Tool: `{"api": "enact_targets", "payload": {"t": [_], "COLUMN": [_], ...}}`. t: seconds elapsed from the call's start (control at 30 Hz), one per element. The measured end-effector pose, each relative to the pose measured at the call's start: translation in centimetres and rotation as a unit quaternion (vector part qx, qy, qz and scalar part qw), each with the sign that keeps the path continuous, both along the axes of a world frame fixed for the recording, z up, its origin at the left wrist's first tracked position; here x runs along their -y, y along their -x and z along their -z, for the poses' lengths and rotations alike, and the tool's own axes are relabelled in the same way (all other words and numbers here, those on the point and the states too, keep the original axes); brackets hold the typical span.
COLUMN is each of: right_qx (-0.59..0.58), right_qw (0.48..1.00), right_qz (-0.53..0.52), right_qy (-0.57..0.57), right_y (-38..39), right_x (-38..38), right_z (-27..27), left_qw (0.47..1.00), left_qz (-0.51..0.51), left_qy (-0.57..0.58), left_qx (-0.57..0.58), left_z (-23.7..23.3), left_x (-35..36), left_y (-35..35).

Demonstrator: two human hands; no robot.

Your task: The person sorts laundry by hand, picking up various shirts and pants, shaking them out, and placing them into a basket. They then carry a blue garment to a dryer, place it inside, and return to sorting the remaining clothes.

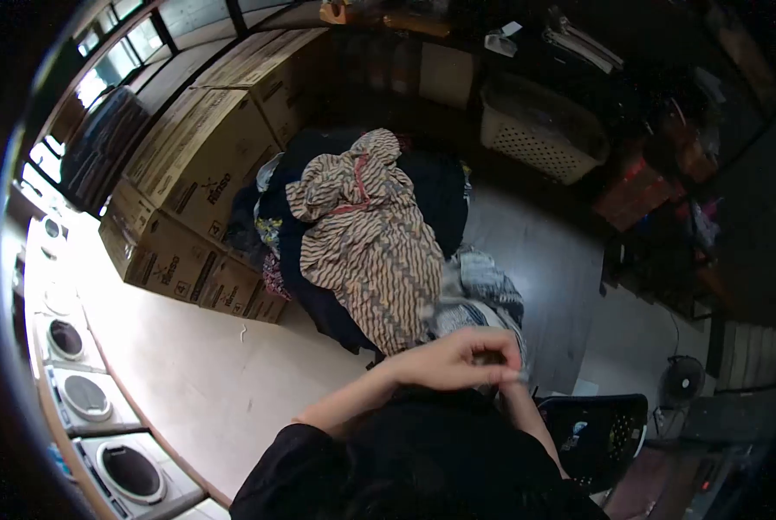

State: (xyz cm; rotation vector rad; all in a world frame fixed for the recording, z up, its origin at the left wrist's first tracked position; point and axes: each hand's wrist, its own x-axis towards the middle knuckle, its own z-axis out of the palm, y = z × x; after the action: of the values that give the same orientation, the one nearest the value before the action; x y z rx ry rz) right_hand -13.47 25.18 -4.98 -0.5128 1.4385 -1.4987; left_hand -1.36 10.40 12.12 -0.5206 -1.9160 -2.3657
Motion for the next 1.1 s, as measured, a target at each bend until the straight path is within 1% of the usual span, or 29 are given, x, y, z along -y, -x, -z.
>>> {"api": "enact_targets", "payload": {"t": [0.03,0.07,0.1,0.13,0.17,0.2,0.27,0.33,0.4,0.43,0.53,0.57,0.6,0.67,0.73,0.77,0.83,0.87,0.93,0.97,1.0,1.03,1.07,1.1], "right_qx": [0.057,0.030,-0.058,-0.163,-0.277,-0.439,-0.514,-0.579,-0.574,-0.573,-0.645,-0.624,-0.612,-0.582,-0.530,-0.500,-0.436,-0.443,-0.455,-0.474,-0.453,-0.432,-0.410,-0.410], "right_qw": [0.995,0.994,0.992,0.977,0.948,0.879,0.813,0.749,0.738,0.732,0.701,0.722,0.741,0.775,0.779,0.792,0.816,0.817,0.818,0.811,0.823,0.834,0.843,0.837], "right_qz": [0.075,0.102,0.116,0.134,0.150,0.149,0.232,0.302,0.344,0.363,0.287,0.263,0.225,0.148,0.110,0.096,0.065,0.088,0.136,0.134,0.150,0.167,0.185,0.214], "right_qy": [-0.011,-0.009,-0.010,-0.021,-0.043,-0.111,-0.143,-0.113,-0.080,-0.062,-0.101,-0.139,-0.159,-0.197,-0.316,-0.336,-0.373,-0.358,-0.324,-0.316,-0.308,-0.300,-0.294,-0.291], "right_y": [0.3,0.7,1.7,2.9,4.1,5.3,7.2,8.2,7.9,7.9,8.7,8.6,8.7,8.3,6.4,5.6,3.9,3.4,2.7,2.7,2.7,2.8,3.0,3.1], "right_x": [0.3,0.7,1.5,2.1,2.0,1.0,-0.5,-1.9,-2.6,-2.9,-5.9,-7.0,-8.2,-10.3,-11.5,-11.8,-11.9,-11.9,-11.8,-11.9,-11.9,-12.0,-12.3,-12.8], "right_z": [0.7,-0.2,-1.9,-3.5,-4.6,-5.1,-7.0,-10.6,-15.1,-16.1,-15.0,-13.7,-11.6,-6.9,-2.7,-2.1,-1.4,-1.3,-1.6,-2.3,-3.1,-3.8,-4.2,-4.0], "left_qw": [1.000,0.998,0.994,0.980,0.966,0.943,0.913,0.901,0.897,0.904,0.930,0.929,0.905,0.868,0.825,0.819,0.839,0.843,0.799,0.752,0.700,0.642,0.638,0.635], "left_qz": [-0.017,-0.034,-0.089,-0.142,-0.234,-0.324,-0.397,-0.422,-0.430,-0.420,-0.353,-0.322,-0.299,-0.241,-0.214,-0.228,-0.323,-0.370,-0.456,-0.473,-0.486,-0.498,-0.489,-0.478], "left_qy": [-0.011,-0.023,-0.063,-0.100,-0.074,-0.048,-0.085,-0.099,-0.083,-0.066,0.074,0.131,0.226,0.334,0.417,0.435,0.356,0.314,0.367,0.428,0.485,0.553,0.557,0.561], "left_qx": [-0.022,-0.042,0.027,0.097,0.082,0.066,0.029,-0.003,-0.055,-0.055,0.070,0.130,0.201,0.278,0.315,0.297,0.254,0.231,0.135,0.166,0.195,0.183,0.207,0.229], "left_z": [-0.6,-1.2,-1.9,-2.4,-1.7,-0.8,-0.6,-1.4,-2.8,-2.8,-2.3,-1.0,0.1,4.7,8.9,10.5,12.3,13.2,16.0,16.0,16.0,18.8,18.7,18.5], "left_x": [0.1,0.5,1.7,3.4,5.5,7.5,10.2,11.2,11.4,11.7,12.2,12.6,12.8,13.2,12.9,12.8,12.0,11.5,10.9,9.7,8.8,8.7,8.6,8.5], "left_y": [0.1,0.0,-0.5,-0.9,-0.5,0.1,0.3,-0.2,-0.9,-1.4,-3.4,-4.2,-4.7,-5.8,-6.3,-6.1,-3.8,-2.2,1.5,3.0,4.1,5.1,5.5,5.9]}}
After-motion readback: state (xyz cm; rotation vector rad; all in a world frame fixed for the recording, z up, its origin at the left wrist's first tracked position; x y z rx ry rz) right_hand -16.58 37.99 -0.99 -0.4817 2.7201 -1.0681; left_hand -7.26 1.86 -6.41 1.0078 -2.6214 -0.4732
